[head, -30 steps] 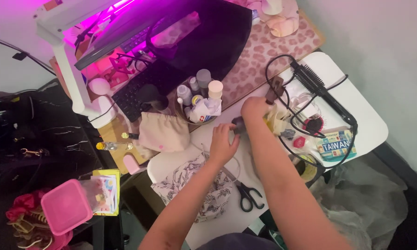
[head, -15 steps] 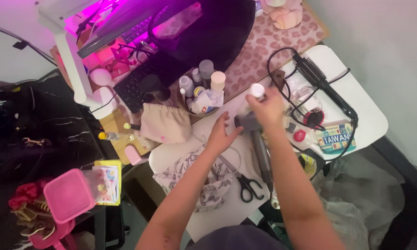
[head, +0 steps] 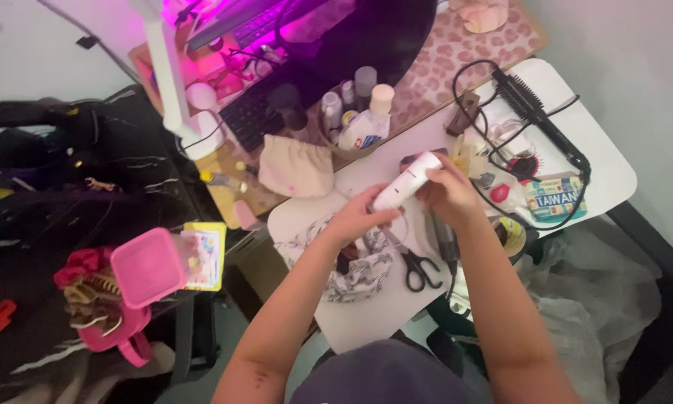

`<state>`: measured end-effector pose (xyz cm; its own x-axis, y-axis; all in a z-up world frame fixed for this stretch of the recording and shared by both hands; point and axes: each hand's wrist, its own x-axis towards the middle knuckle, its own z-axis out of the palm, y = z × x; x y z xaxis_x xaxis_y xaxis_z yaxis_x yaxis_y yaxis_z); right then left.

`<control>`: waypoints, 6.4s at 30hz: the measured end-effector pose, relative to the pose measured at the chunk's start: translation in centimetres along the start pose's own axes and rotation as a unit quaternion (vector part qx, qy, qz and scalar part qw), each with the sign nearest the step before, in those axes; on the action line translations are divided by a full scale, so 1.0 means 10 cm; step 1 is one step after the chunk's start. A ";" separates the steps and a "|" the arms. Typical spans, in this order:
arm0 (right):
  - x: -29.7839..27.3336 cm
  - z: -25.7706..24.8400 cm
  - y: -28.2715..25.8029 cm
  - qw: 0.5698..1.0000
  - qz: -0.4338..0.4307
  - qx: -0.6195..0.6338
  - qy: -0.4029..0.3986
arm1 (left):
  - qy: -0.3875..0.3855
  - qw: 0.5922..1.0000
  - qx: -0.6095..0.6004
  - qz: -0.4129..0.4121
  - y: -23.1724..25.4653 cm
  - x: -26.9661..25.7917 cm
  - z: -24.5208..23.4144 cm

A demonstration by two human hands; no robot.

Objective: Organizing hair accessories, skincare products, and other beauty items into various storage containers and moving them between two desks.

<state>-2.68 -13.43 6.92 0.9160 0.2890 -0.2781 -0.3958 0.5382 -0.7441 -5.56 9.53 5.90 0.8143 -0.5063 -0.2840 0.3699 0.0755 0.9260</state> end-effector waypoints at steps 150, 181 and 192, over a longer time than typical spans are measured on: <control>-0.18 1.20 0.60 0.708 -0.228 -0.658 0.122 | 0.425 0.863 0.270 0.045 -0.56 -1.49 -0.68; 0.09 2.00 2.54 0.781 -0.120 -0.613 -0.004 | 0.447 0.846 0.285 0.045 -1.00 -2.48 -1.39; -1.14 -0.52 1.11 0.473 -0.253 -0.735 0.415 | 0.078 0.879 0.453 0.131 -0.89 -0.56 0.43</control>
<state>-17.14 -14.88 -1.37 0.8211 -0.3212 0.4719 -0.1979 -0.9356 -0.2924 -15.33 7.98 0.27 0.8958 -0.4445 0.0033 -0.2896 -0.5780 0.7629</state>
